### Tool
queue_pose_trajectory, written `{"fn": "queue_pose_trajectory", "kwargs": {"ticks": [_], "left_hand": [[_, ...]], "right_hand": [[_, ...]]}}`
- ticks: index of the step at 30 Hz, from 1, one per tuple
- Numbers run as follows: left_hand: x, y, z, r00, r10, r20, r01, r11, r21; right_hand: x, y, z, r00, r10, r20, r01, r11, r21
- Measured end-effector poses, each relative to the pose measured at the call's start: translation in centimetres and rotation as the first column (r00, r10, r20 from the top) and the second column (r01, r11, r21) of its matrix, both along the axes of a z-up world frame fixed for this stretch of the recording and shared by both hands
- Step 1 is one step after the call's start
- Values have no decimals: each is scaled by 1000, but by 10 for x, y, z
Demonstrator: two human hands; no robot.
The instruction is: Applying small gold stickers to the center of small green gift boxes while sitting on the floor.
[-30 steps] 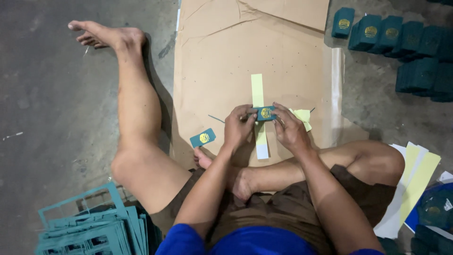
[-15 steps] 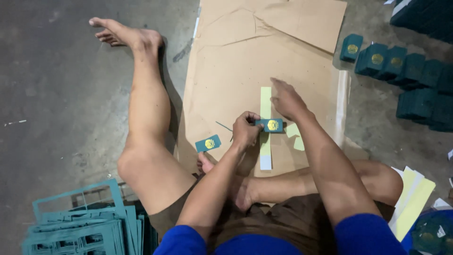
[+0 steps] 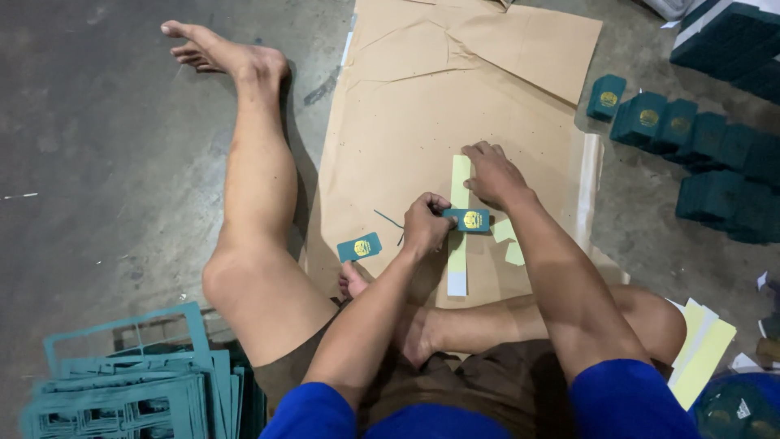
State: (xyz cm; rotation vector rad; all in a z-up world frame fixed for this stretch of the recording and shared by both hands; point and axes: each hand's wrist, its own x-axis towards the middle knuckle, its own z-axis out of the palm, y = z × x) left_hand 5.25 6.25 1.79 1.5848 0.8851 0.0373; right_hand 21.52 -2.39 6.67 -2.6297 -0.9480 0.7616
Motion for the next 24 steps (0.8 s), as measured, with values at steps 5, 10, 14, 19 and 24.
{"fn": "queue_pose_trajectory", "kwargs": {"ticks": [5, 10, 14, 19, 24], "left_hand": [[5, -3, -8, 998, 7, -65, -5, 999, 32], [5, -10, -56, 995, 70, 71, -75, 995, 70], [1, -8, -25, 994, 103, 23, -104, 994, 45], [1, -6, -10, 998, 56, 26, -56, 998, 21], [-1, -6, -5, 998, 52, 46, -52, 999, 5]], "right_hand": [[9, 4, -12, 1000, 8, 9, -7, 997, -72], [16, -7, -49, 995, 85, 49, -89, 993, 72], [5, -11, -32, 973, -77, -217, 92, 994, 63], [7, -25, -47, 957, -123, -263, 207, 925, 320], [-17, -35, -15, 962, -113, -247, 180, 946, 269]]}}
